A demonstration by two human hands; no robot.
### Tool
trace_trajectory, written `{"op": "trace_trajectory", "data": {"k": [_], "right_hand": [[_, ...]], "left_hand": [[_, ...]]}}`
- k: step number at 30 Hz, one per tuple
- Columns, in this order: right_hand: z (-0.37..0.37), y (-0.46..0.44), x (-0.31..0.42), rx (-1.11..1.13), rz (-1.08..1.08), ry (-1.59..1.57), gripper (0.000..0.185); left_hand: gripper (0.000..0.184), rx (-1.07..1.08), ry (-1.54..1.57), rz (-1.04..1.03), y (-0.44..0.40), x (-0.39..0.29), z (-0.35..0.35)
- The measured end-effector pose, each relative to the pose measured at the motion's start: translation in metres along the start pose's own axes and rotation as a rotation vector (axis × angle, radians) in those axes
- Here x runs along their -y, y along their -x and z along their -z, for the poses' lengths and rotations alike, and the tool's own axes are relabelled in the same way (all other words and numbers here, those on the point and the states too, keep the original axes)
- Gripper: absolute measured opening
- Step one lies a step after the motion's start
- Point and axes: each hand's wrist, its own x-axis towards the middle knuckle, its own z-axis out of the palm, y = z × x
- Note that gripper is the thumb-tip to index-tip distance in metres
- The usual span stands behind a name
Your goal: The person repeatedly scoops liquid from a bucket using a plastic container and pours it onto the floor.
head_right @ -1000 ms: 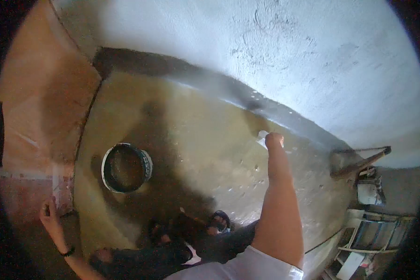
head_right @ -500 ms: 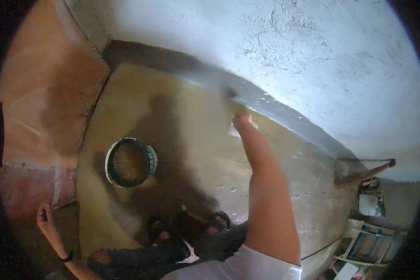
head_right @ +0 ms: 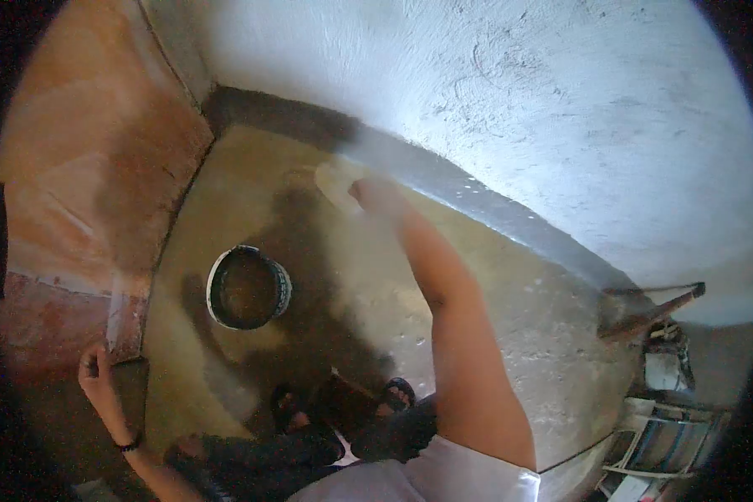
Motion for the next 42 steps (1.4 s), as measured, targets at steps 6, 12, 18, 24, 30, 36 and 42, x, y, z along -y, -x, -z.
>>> {"op": "trace_trajectory", "data": {"k": [6,12,18,24,30,36,42], "right_hand": [[0.09,0.026,0.048,-0.029,0.01,-0.159,0.028],[0.193,0.056,0.145,0.365,0.016,0.066,0.03],[0.174,0.051,0.201,0.567,0.376,0.312,0.019],[0.106,0.039,0.259,0.629,0.4,0.411,0.021],[0.11,0.021,0.298,0.698,0.28,0.285,0.021],[0.119,0.006,0.312,0.871,0.263,0.375,0.022],[0.082,0.033,0.203,0.41,0.528,0.258,0.02]], "left_hand": [[0.014,0.117,0.044,-0.005,-0.008,-0.017,-0.029],[0.012,0.279,0.317,-0.077,-0.008,-0.057,-0.061],[0.009,0.349,0.519,0.055,-0.01,-0.063,-0.073],[0.013,0.288,0.446,-0.092,-0.013,-0.064,-0.088],[0.016,0.388,0.489,0.092,-0.016,-0.082,-0.087],[0.015,0.379,0.492,0.005,-0.019,-0.063,-0.095],[0.011,0.476,0.507,0.07,-0.021,-0.065,-0.089]]}}
